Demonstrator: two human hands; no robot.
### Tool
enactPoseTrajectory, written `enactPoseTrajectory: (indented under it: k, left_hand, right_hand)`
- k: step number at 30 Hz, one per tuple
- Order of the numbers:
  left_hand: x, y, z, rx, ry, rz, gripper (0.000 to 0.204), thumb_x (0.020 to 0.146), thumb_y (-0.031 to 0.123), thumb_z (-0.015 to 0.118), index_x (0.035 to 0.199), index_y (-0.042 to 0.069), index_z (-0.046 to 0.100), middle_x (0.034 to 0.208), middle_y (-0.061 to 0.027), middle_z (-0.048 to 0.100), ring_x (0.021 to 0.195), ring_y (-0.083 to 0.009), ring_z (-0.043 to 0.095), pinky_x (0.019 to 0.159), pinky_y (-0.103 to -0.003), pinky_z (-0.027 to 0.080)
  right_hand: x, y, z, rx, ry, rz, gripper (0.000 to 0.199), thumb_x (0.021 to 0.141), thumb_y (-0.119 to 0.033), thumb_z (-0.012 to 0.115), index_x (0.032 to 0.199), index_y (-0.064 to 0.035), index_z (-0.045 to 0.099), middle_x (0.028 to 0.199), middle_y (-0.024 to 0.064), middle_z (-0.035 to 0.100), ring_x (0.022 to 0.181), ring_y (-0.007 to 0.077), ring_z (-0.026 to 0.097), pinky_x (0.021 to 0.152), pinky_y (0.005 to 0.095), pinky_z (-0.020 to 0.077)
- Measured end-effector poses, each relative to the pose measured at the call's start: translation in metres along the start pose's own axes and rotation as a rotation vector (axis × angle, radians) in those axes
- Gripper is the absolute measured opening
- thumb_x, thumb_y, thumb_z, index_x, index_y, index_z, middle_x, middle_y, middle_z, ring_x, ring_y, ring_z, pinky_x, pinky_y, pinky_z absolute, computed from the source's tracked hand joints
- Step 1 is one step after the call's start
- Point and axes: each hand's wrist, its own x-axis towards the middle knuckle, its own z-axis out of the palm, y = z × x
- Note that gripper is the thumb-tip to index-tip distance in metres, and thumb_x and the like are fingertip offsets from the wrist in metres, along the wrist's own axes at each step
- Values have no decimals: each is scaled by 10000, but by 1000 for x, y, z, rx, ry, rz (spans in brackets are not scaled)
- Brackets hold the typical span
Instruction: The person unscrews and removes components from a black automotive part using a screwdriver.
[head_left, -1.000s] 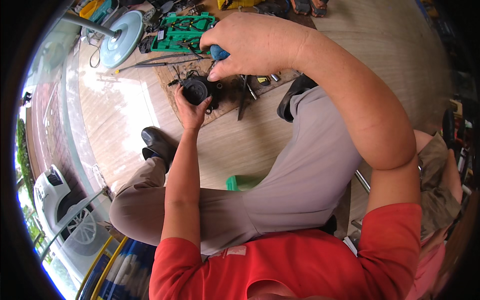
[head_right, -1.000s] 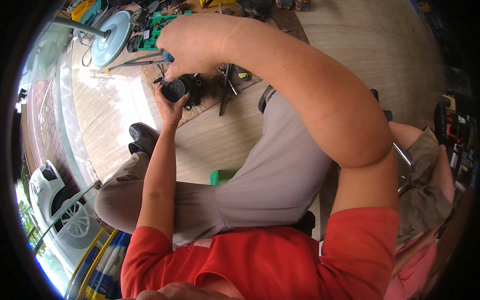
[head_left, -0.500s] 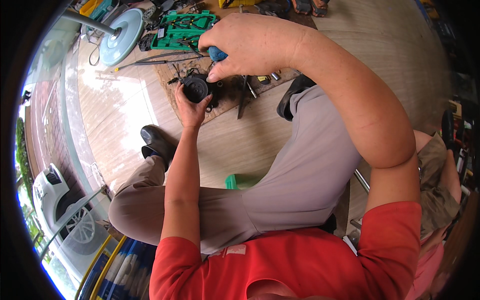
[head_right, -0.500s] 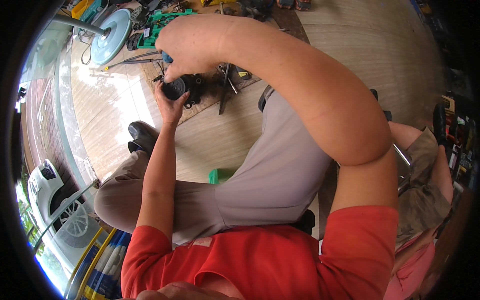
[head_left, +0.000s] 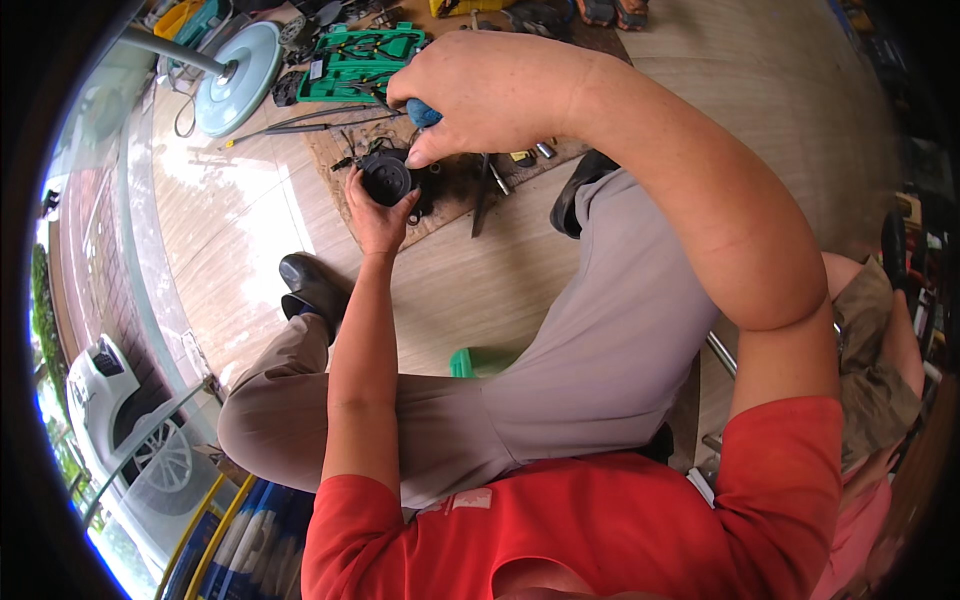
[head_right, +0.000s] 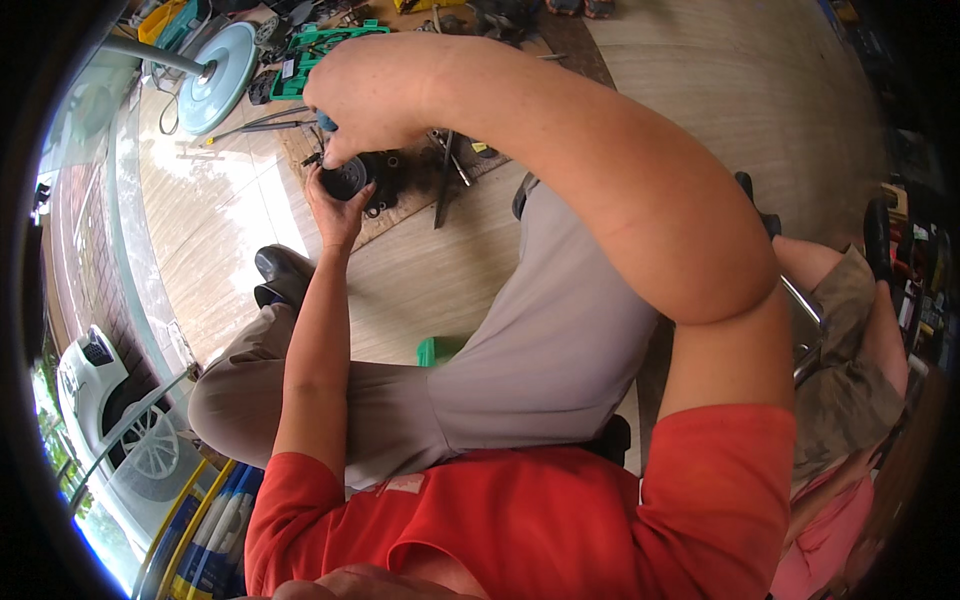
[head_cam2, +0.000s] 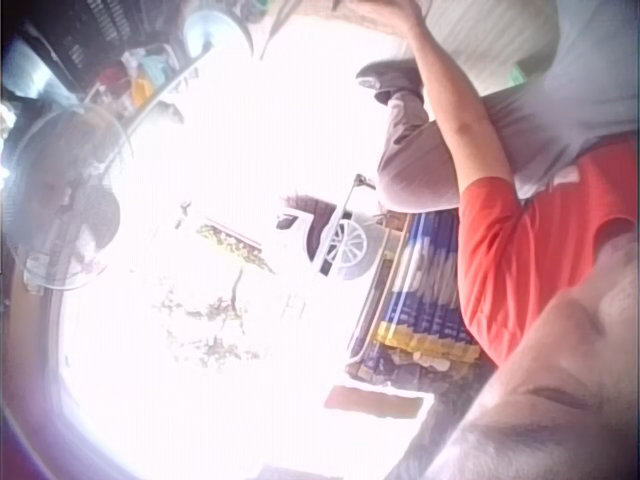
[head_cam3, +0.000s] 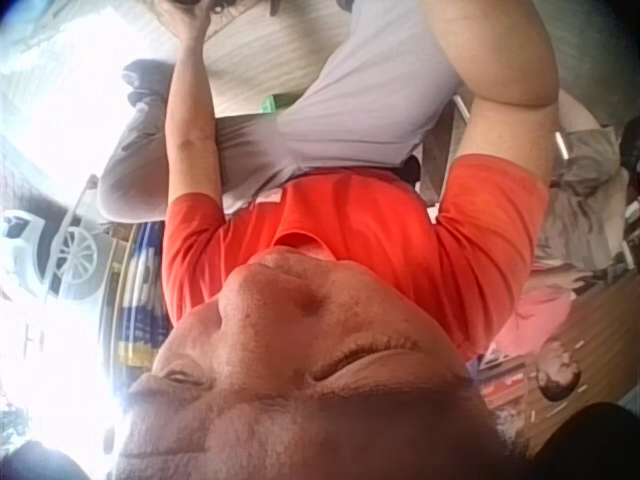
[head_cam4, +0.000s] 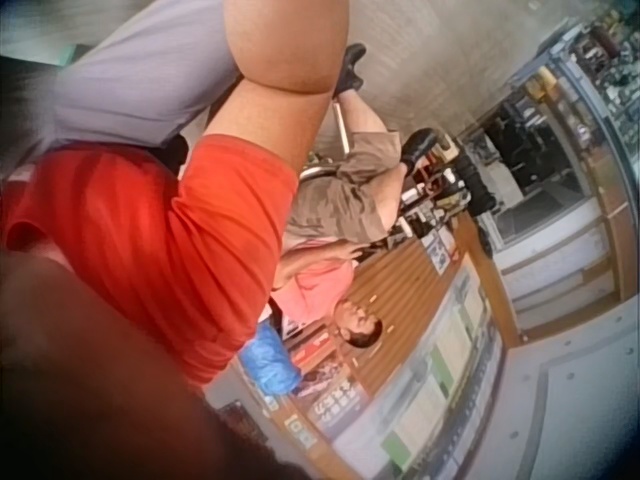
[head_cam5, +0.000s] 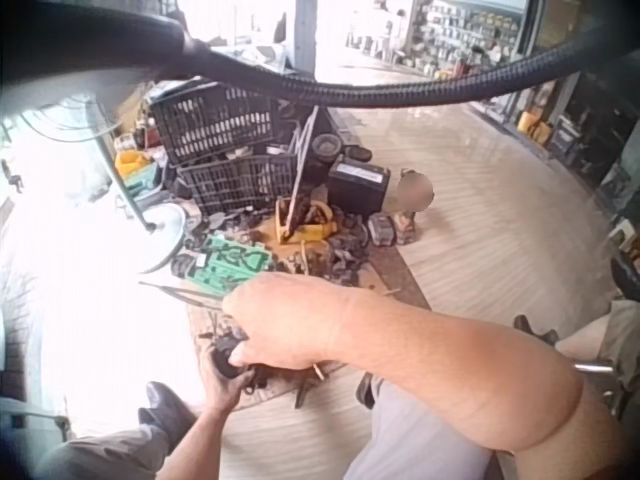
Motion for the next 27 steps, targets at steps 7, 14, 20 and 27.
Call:
enactPoseTrajectory:
  k: [7,14,20,27]
  left_hand:
    - [0,-4,0,42,10,58,939,638,235,925,1370,-44,407,1474,-223,396,1360,-404,410,1137,-441,364]
    - [-2,-3,4,21,27,32,947,641,247,924,1372,-48,399,1478,-229,387,1366,-412,400,1143,-448,354]
    - [-4,-8,4,39,47,78,949,658,267,919,1378,-51,389,1473,-239,383,1361,-421,399,1140,-452,348]
    - [-5,-12,5,66,50,128,964,685,306,907,1392,-58,362,1472,-259,365,1373,-431,371,1152,-463,323]
  right_hand:
    - [-1,-3,1,12,2,12,509,830,-340,770,1190,3,661,957,218,707,949,366,687,834,430,544]
    - [-2,-3,2,-4,-10,18,503,840,-339,762,1204,-7,659,988,213,708,973,361,685,853,430,543]
    - [0,-7,4,-15,-29,-2,490,843,-343,755,1191,-10,663,1006,214,707,988,360,681,865,434,540]
    - [1,-7,8,-32,-70,6,475,853,-343,740,1183,-10,663,998,220,705,988,376,674,864,450,537]
